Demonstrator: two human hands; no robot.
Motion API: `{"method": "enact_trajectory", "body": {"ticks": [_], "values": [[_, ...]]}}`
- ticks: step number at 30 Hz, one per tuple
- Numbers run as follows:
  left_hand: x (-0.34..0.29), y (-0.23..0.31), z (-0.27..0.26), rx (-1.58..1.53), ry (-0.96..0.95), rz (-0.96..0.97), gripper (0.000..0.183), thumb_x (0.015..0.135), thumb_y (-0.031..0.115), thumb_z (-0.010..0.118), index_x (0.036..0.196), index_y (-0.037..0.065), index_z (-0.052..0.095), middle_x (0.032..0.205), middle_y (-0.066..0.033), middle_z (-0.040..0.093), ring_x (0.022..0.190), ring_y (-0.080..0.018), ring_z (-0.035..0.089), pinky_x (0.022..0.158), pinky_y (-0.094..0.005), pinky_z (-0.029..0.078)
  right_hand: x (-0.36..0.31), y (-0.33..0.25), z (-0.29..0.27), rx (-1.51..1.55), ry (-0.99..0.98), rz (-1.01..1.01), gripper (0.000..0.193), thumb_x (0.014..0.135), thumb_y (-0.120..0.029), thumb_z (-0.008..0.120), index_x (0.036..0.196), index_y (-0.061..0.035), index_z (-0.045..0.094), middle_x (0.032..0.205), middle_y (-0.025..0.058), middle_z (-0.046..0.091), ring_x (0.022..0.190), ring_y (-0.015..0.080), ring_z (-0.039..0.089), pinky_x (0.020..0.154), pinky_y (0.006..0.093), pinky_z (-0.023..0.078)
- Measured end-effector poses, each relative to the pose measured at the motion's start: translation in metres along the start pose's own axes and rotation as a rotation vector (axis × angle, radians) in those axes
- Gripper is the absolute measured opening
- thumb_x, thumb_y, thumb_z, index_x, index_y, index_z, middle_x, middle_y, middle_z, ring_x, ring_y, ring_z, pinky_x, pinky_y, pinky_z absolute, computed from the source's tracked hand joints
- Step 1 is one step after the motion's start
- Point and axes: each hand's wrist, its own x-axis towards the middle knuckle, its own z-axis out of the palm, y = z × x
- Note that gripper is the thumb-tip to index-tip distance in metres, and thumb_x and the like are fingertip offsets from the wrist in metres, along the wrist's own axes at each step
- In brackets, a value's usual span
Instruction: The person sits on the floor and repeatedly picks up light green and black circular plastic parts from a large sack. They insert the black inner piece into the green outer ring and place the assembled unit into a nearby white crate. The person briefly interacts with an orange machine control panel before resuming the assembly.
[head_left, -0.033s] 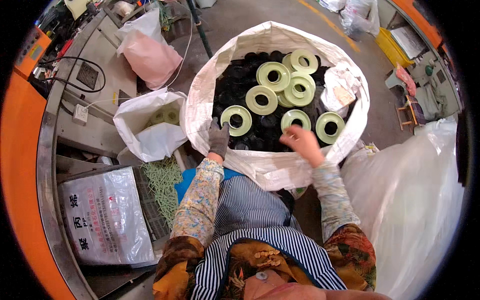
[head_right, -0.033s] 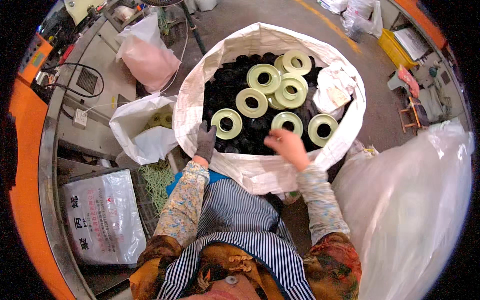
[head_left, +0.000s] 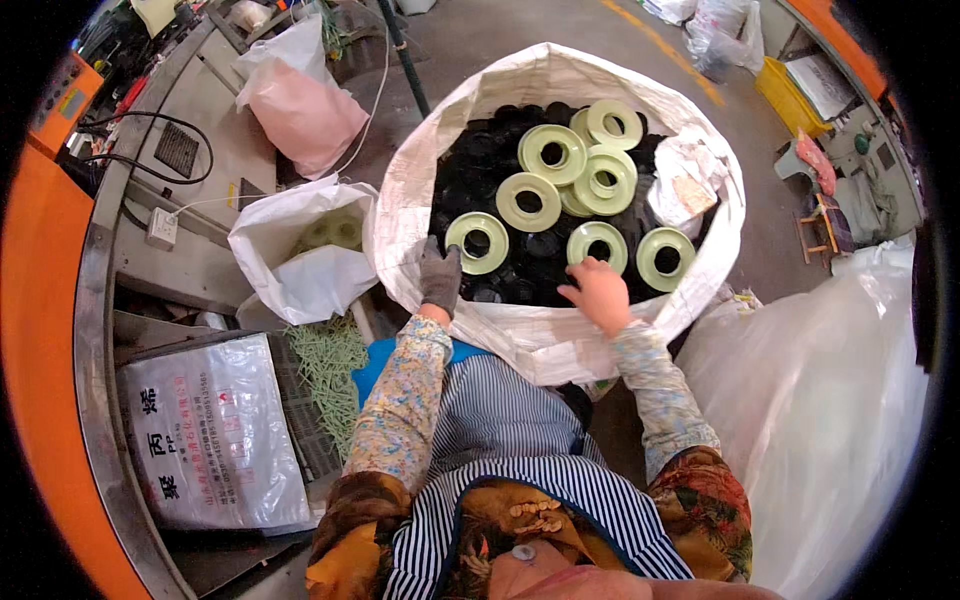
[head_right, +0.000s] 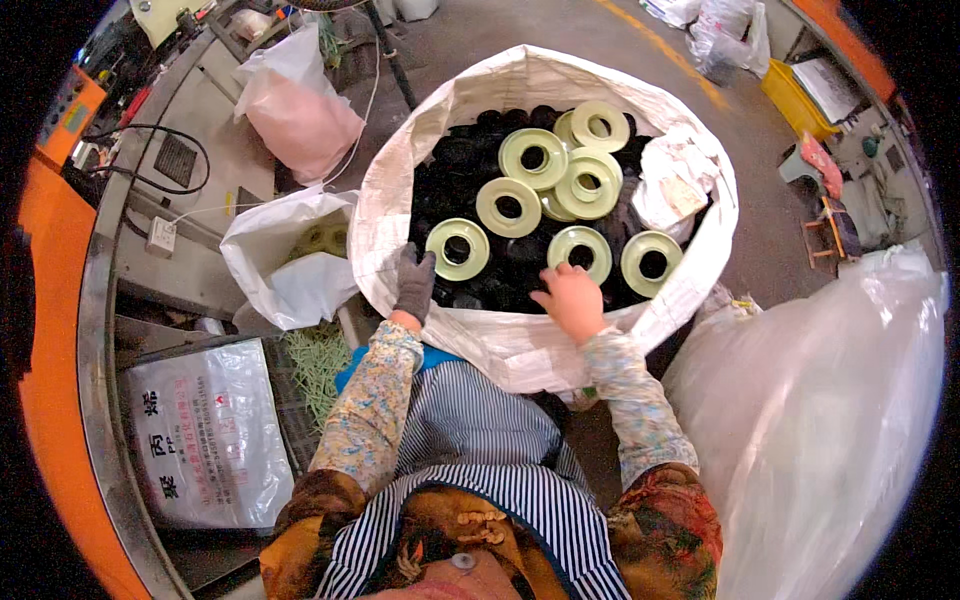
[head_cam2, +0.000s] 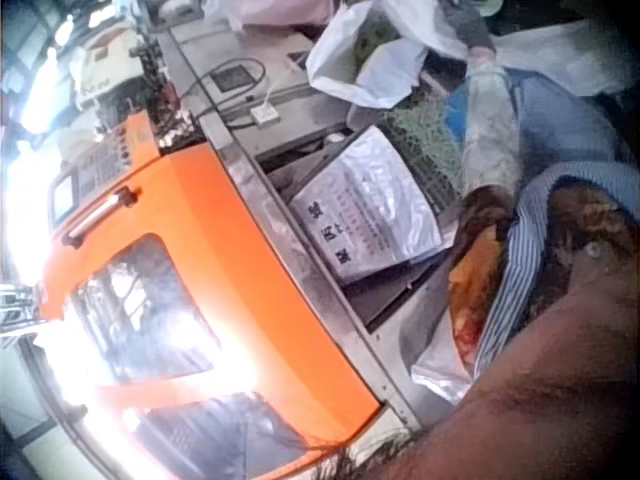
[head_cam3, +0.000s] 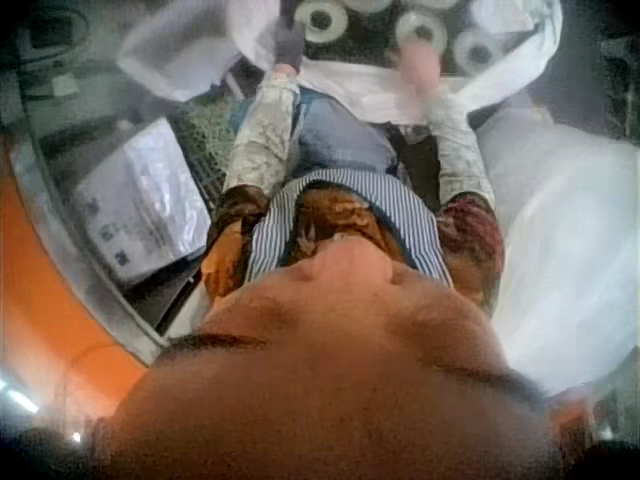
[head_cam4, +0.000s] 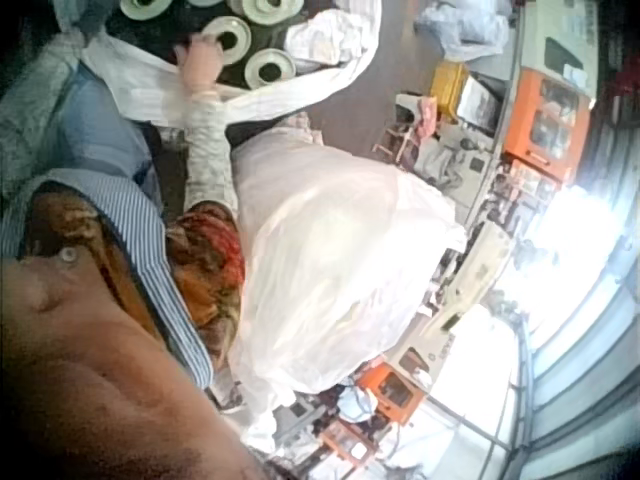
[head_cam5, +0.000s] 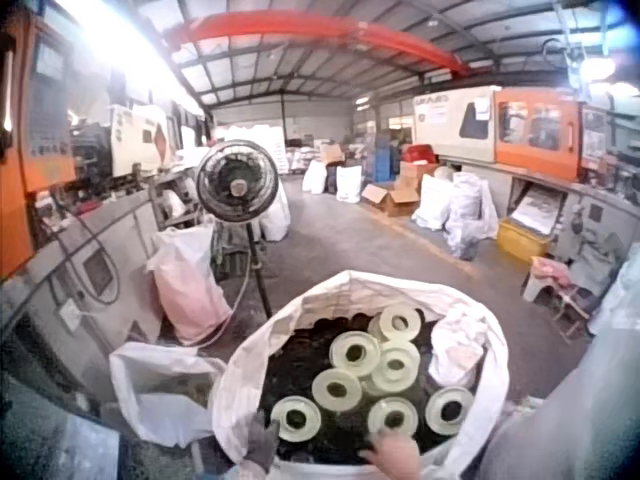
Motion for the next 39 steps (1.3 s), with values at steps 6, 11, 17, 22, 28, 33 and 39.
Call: {"method": "enact_trajectory", "body": {"ticks": [6,11,17,22,28,33,39], "values": [[0.013,0.011,0.012,0.285,-0.073,-0.088,0.063,0.077,0.034,0.067,0.129,0.002,0.049,0.117,-0.0226,0.059,0.108,-0.0383,0.056,0.095,-0.0428,0.044,0.02,0.021,0.099,-0.313,-0.187,0.245,0.019,0.071,-0.017,0.072,0.083,-0.0037,0.065,0.091,0.0136,0.058,0.091,0.0318,0.059,0.071,0.0425,0.053],[0.014,0.036,0.012,0.378,-0.329,-0.201,0.065,0.072,0.037,0.074,0.126,0.009,0.05,0.125,-0.0198,0.055,0.116,-0.0364,0.051,0.095,-0.046,0.042,0.022,0.003,0.061,0.169,-0.164,0.228,0.016,0.069,-0.014,0.074,0.078,-0.0055,0.063,0.106,0.016,0.058,0.1,0.0355,0.056,0.078,0.0455,0.051],[-0.008,0.045,0.029,0.206,-0.401,-0.07,0.066,0.067,0.035,0.08,0.119,0.006,0.053,0.121,-0.0242,0.053,0.113,-0.0378,0.052,0.095,-0.042,0.043,0.021,-0.007,0.078,0.339,0.109,0.162,0.022,0.069,-0.014,0.073,0.078,-0.0033,0.056,0.129,0.0221,0.049,0.104,0.044,0.053,0.086,0.0477,0.047],[-0.026,0.053,0.042,0.014,-0.708,-0.113,0.067,0.07,0.035,0.078,0.121,0.0,0.052,0.122,-0.0221,0.056,0.113,-0.0361,0.055,0.095,-0.0395,0.044,0.006,-0.02,0.062,0.364,0.126,0.187,0.024,0.069,-0.014,0.074,0.076,-0.0028,0.054,0.121,0.0187,0.054,0.097,0.0379,0.057,0.082,0.0448,0.047],[-0.073,0.096,0.057,0.147,-0.478,0.214,0.066,0.073,0.038,0.07,0.123,-0.001,0.052,0.135,-0.0244,0.045,0.129,-0.0406,0.036,0.104,-0.0444,0.034,-0.022,-0.016,0.026,0.26,0.191,0.367,0.054,0.068,-0.022,0.079,0.109,-0.0038,0.048,0.107,0.0165,0.057,0.096,0.0383,0.057,0.078,0.0455,0.048],[-0.057,0.039,0.078,0.328,-0.557,0.046,0.101,0.069,0.039,0.072,0.148,0.01,0.017,0.143,-0.0253,0.033,0.134,-0.0436,0.027,0.112,-0.049,0.022,-0.043,-0.033,0.002,0.345,0.222,0.306,0.056,0.068,-0.024,0.079,0.11,-0.0032,0.048,0.107,0.0174,0.059,0.097,0.0385,0.056,0.08,0.0459,0.047],[-0.048,0.058,0.057,0.196,-0.774,0.124,0.06,0.061,0.041,0.084,0.104,0.004,0.064,0.091,-0.0154,0.067,0.085,-0.0257,0.065,0.08,-0.0371,0.05,-0.066,-0.027,-0.003,0.33,0.259,0.296,0.057,0.068,-0.022,0.08,0.111,-0.0027,0.048,0.105,0.0167,0.058,0.098,0.0376,0.055,0.082,0.0453,0.047]]}}
